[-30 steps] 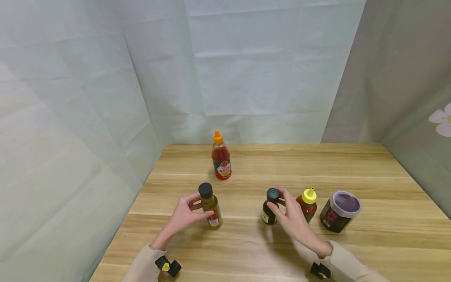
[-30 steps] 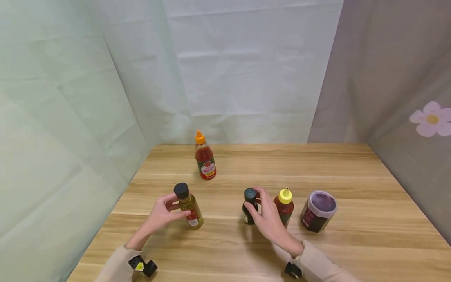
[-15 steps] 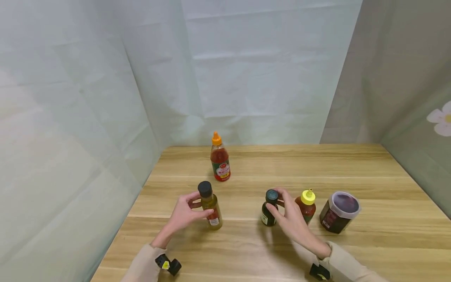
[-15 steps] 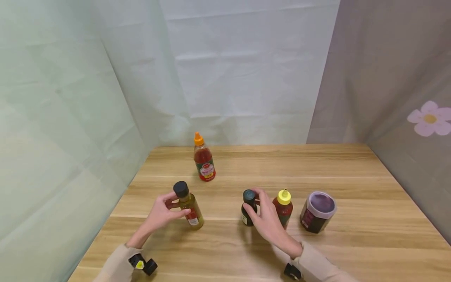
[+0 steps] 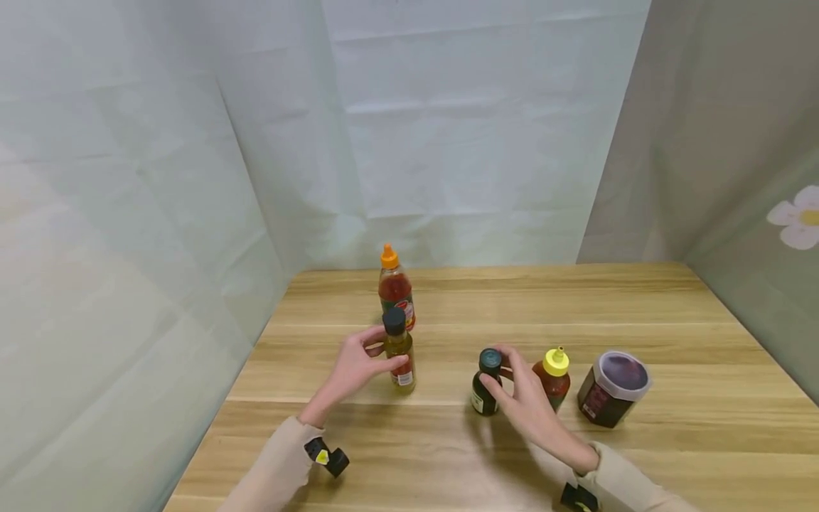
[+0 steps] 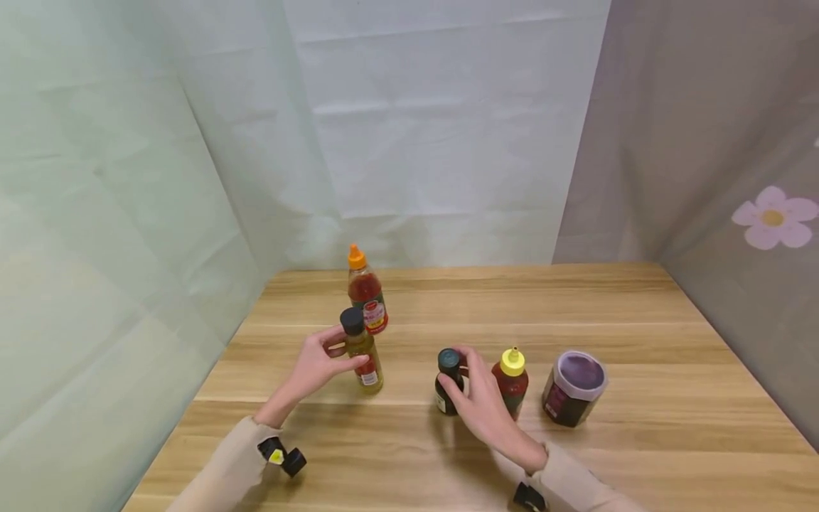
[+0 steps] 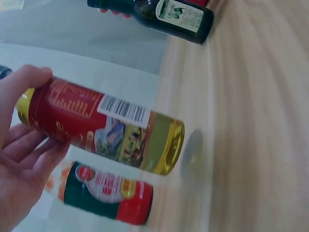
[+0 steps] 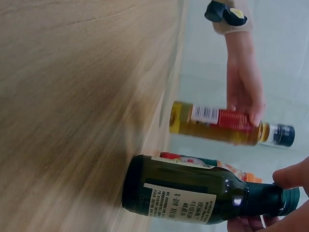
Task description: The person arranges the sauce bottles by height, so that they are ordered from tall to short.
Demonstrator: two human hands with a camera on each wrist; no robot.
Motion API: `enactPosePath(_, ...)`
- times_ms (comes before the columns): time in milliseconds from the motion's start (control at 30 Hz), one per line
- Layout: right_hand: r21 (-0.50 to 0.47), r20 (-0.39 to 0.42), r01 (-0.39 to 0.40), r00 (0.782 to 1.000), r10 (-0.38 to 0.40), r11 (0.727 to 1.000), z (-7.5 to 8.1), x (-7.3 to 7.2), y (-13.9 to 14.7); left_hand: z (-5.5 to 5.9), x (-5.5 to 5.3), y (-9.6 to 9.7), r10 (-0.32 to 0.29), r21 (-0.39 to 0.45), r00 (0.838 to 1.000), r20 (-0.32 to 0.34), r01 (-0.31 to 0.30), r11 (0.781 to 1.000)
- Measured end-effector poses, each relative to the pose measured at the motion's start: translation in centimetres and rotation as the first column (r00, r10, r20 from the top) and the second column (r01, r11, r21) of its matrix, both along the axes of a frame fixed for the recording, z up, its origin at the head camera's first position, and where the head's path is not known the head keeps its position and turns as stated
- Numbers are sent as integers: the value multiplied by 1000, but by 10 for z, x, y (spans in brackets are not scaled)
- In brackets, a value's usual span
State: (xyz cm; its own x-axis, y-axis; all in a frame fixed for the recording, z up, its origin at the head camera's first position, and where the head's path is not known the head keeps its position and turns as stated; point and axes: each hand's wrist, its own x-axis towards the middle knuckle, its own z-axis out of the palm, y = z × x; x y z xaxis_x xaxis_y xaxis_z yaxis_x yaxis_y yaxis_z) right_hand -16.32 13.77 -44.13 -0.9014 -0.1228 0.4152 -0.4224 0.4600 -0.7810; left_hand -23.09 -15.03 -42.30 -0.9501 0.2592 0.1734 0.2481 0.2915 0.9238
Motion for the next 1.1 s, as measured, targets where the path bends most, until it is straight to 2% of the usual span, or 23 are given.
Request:
enactPosePath(100, 9, 1, 3, 1000, -3, 1000, -1, -1, 0, 1, -10, 10, 17, 1, 1000, -17, -17, 1000)
enactPosePath(133, 10, 0, 4, 1000, -4, 1000, -1, -1, 0, -2, -14, 12, 27, 3, 999, -33, -27, 1000)
enactPosePath(433, 19, -30, 5, 1000, -5, 1000, 0, 0, 0, 4, -39, 43, 69, 14, 988, -137, -68, 998)
enactPosePath(533, 19, -24, 7, 1000, -6, 1000, 1, 0, 1, 5, -47, 53, 81, -20, 979, -189, -86, 996)
enactPosePath(733, 16, -11, 7, 1000, -7, 1000, 1, 0, 0, 0, -63, 69, 124, -81, 949, -290, -154, 985)
enactPosePath(967, 17, -20, 8, 1000, -7, 1000, -1, -2, 1, -5, -78, 82, 141, -28, 948, -285, -156, 987)
enactPosePath(1100, 22, -25, 14, 1000, -13, 1000, -1, -3, 1, -7, -83, 88, 158, -42, 951, -266, -175, 984)
